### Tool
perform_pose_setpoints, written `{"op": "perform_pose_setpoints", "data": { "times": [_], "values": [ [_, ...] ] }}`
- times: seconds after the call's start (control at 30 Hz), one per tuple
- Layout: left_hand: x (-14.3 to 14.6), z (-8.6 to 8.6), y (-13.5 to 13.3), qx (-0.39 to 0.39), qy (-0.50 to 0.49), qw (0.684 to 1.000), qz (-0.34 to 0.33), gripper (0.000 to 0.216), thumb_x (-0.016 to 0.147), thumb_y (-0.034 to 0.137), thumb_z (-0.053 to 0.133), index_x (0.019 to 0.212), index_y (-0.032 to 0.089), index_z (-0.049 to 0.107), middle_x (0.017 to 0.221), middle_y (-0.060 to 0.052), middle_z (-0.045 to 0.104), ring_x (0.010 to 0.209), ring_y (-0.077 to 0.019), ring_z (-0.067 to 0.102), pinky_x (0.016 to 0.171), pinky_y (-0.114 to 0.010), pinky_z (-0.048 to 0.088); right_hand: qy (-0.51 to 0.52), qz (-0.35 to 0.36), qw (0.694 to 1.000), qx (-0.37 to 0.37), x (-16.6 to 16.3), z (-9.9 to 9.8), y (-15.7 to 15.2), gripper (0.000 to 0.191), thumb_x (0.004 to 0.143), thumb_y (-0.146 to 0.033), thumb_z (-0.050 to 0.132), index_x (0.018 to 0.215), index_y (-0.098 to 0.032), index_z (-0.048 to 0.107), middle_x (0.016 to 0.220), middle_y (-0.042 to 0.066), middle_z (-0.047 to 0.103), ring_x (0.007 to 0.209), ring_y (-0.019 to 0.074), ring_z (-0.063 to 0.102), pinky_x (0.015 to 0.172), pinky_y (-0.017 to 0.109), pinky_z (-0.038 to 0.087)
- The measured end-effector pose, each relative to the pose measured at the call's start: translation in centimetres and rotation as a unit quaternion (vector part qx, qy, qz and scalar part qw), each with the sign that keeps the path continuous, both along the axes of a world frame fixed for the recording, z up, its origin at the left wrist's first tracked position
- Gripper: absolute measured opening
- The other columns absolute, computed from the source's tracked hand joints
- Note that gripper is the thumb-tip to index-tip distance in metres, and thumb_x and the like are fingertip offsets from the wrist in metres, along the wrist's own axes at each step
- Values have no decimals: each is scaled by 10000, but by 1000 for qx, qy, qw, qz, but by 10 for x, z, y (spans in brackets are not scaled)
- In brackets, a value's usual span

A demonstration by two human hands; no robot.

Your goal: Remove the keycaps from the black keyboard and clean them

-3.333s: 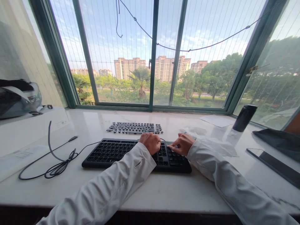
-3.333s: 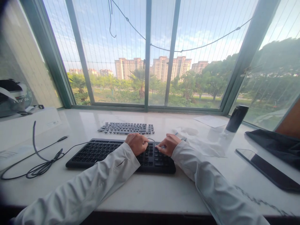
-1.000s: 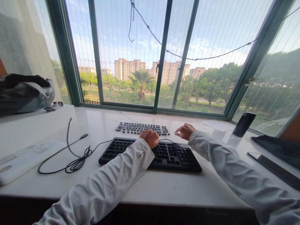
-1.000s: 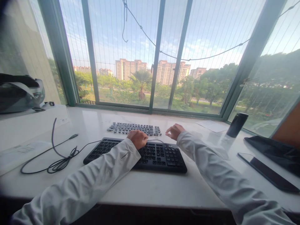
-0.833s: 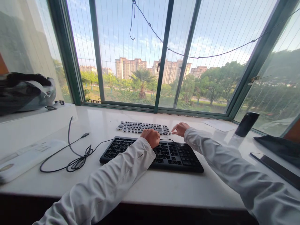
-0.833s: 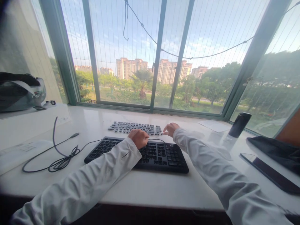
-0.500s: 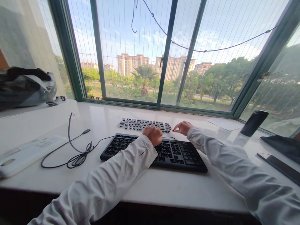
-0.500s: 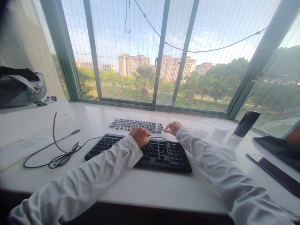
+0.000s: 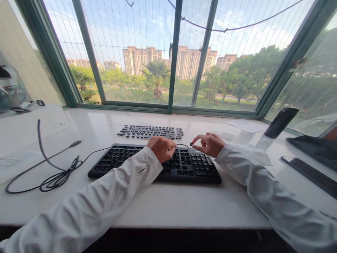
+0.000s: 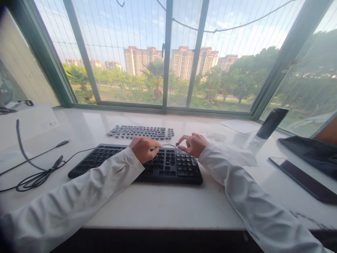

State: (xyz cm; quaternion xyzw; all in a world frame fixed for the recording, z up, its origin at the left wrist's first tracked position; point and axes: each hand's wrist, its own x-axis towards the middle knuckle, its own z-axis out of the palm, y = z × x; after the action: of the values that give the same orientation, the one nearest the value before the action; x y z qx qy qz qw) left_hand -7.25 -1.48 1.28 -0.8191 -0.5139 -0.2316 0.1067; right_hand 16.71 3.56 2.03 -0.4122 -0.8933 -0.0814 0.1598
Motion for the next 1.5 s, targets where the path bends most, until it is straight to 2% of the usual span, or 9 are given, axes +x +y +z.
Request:
{"op": "perform_pose_setpoints", "data": {
  "times": [0.27, 0.47, 0.7, 0.83, 1.0, 1.23, 1.5],
  "values": [
    [4, -6, -3, 23, 2, 999, -34, 284, 750, 257, 500, 920, 336, 713, 935, 68, 718, 836, -163, 665, 710, -271, 490, -28, 35, 998, -45, -6, 2, -17, 267, 780, -442, 570, 901, -224, 663, 457, -41, 537, 513, 113, 487, 575, 225, 296],
    [5, -10, -5, 10, 20, 993, -118, 313, 742, 237, 511, 965, 348, 699, 965, 86, 710, 832, -132, 670, 695, -224, 495, 31, 91, 988, -119, -7, 0, -20, 264, 750, -421, 599, 851, -191, 682, 402, -78, 475, 382, 49, 378, 495, 198, 267],
    [9, -8, -14, 24, 12, 985, -172, 250, 786, 369, 526, 970, 365, 696, 938, 77, 717, 829, -99, 672, 596, -155, 462, 51, 166, 965, -198, -8, 5, -26, 310, 736, -445, 606, 839, -164, 687, 383, -91, 422, 369, 41, 325, 452, 190, 250],
    [8, -9, -13, 14, 23, 978, -208, 238, 806, 447, 525, 953, 375, 698, 926, 83, 718, 824, -75, 671, 572, -124, 437, 55, 173, 956, -229, -10, 8, -30, 331, 718, -459, 627, 835, -158, 697, 388, -94, 397, 372, 37, 294, 432, 186, 232],
    [4, -9, -13, 43, 19, 960, -277, 231, 845, 425, 497, 922, 368, 707, 893, 92, 723, 756, -44, 670, 553, -116, 415, 57, 173, 950, -255, -11, 9, -35, 317, 720, -446, 636, 840, -162, 709, 400, -93, 371, 391, 39, 272, 425, 185, 218],
    [7, -10, -20, 7, 26, 964, -264, 231, 846, 412, 482, 871, 397, 711, 862, 103, 722, 733, -30, 654, 575, -119, 421, 48, 180, 940, -285, -12, 7, -34, 332, 706, -481, 640, 811, -179, 729, 401, -84, 349, 398, 44, 273, 413, 187, 205],
    [8, -13, -21, 27, 47, 956, -288, 274, 868, 391, 436, 873, 386, 709, 867, 86, 727, 692, -64, 659, 560, -166, 407, 31, 192, 944, -267, -13, 8, -36, 333, 712, -491, 633, 813, -191, 734, 398, -74, 420, 395, 45, 331, 440, 193, 236]
  ]
}}
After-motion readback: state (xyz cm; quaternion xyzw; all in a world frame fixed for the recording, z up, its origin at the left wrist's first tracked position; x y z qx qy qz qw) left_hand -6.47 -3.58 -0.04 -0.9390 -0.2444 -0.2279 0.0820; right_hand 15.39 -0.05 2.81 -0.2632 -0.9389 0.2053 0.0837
